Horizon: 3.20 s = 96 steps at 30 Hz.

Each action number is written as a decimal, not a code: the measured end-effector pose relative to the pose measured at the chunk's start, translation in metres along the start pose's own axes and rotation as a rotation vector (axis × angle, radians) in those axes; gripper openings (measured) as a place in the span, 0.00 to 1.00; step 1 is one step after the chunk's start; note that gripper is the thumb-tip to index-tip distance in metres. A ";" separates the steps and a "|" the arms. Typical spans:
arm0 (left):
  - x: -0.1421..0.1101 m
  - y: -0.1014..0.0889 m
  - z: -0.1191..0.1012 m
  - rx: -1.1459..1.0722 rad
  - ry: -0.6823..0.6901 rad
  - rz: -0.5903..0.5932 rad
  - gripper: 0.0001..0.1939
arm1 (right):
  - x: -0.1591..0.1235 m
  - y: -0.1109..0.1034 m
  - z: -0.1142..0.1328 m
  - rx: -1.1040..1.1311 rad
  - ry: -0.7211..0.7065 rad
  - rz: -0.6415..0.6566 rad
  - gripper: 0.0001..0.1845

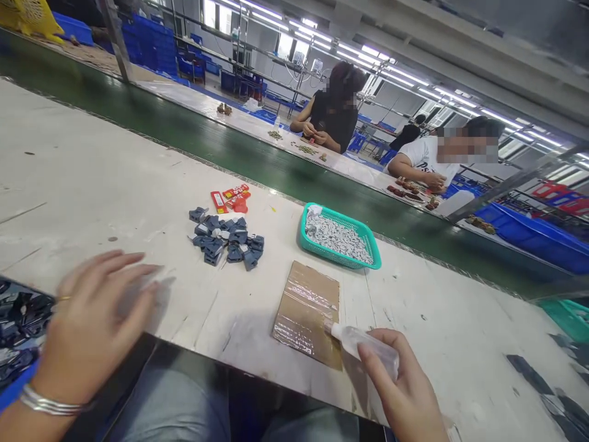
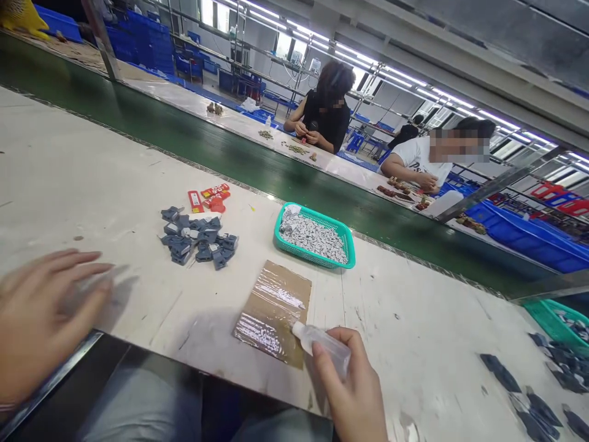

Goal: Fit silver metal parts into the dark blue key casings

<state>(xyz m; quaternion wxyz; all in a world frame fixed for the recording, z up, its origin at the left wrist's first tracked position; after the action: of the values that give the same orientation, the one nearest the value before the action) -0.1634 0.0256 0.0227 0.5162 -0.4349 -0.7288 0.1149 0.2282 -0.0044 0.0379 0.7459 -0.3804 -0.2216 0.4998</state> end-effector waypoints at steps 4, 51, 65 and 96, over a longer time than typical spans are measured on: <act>0.002 0.033 -0.033 0.004 0.117 0.108 0.11 | 0.002 0.006 0.002 -0.036 -0.018 0.037 0.23; -0.006 0.044 -0.026 0.021 -0.056 0.201 0.19 | 0.124 0.119 0.161 0.048 -0.505 0.038 0.17; 0.126 0.096 0.026 -0.164 -0.029 0.337 0.15 | 0.047 0.154 0.161 0.160 -0.603 0.068 0.24; 0.021 0.088 -0.051 0.019 -0.043 0.464 0.33 | 0.009 -0.005 -0.015 -0.063 -0.573 -0.174 0.07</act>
<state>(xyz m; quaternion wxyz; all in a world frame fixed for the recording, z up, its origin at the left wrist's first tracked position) -0.0768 0.0792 0.0048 0.4642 -0.5835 -0.6192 0.2465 0.2458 -0.0023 0.0324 0.6808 -0.2265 -0.4703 0.5139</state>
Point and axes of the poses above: each hand's wrist, its own x-axis towards the middle knuckle, its own y-axis out of the palm, z = x × y, the point moved 5 cm from there along x, towards the middle knuckle, and after that the axes turned 8 degrees about -x, right-handed, at the moved point
